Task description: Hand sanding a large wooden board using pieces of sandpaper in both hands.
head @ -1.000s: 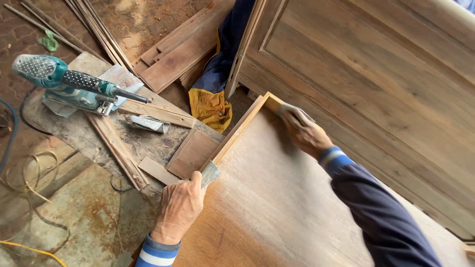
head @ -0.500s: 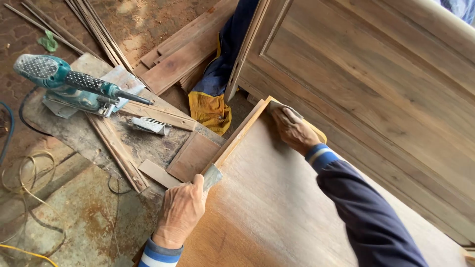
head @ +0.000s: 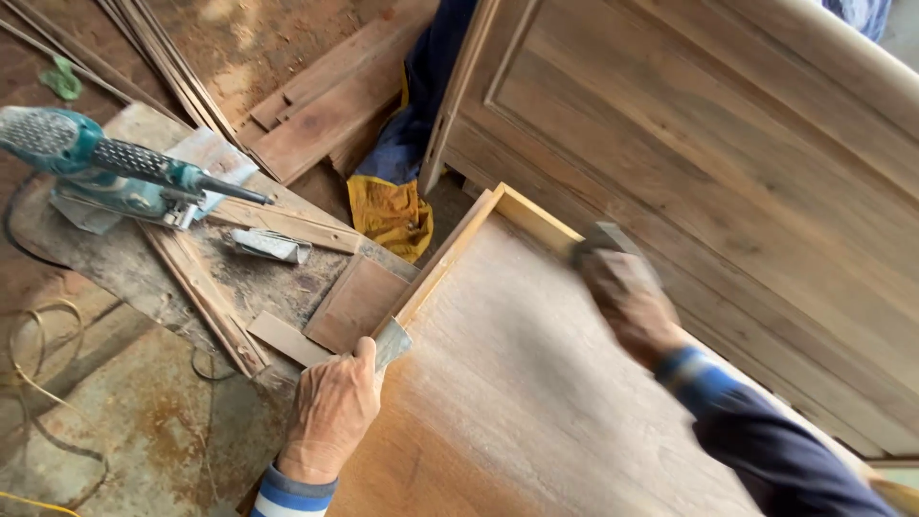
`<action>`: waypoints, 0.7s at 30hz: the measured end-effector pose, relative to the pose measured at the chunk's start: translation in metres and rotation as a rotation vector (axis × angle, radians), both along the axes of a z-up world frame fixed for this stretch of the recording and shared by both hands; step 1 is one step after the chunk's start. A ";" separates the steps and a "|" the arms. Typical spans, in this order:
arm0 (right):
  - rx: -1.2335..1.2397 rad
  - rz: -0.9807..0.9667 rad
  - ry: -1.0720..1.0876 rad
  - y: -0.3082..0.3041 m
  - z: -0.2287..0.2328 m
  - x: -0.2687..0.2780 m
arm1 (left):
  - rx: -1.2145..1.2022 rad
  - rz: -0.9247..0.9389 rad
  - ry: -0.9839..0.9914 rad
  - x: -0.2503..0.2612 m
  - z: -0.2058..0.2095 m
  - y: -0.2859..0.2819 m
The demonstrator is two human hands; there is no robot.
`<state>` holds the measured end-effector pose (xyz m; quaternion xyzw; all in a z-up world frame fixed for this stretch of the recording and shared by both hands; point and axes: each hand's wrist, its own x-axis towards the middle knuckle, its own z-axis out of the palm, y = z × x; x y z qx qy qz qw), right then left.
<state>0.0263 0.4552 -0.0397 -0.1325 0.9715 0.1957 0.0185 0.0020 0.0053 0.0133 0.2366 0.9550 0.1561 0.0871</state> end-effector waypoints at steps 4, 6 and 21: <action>1.229 0.419 -0.077 -0.083 -0.025 -0.120 | -0.026 0.043 -0.103 -0.002 -0.005 -0.001; 0.862 0.406 0.048 -0.089 -0.005 -0.126 | 0.029 0.035 0.043 -0.006 0.002 -0.003; -2.320 -0.742 -0.045 0.076 -0.045 0.042 | -0.013 -0.024 -0.038 -0.001 -0.013 -0.001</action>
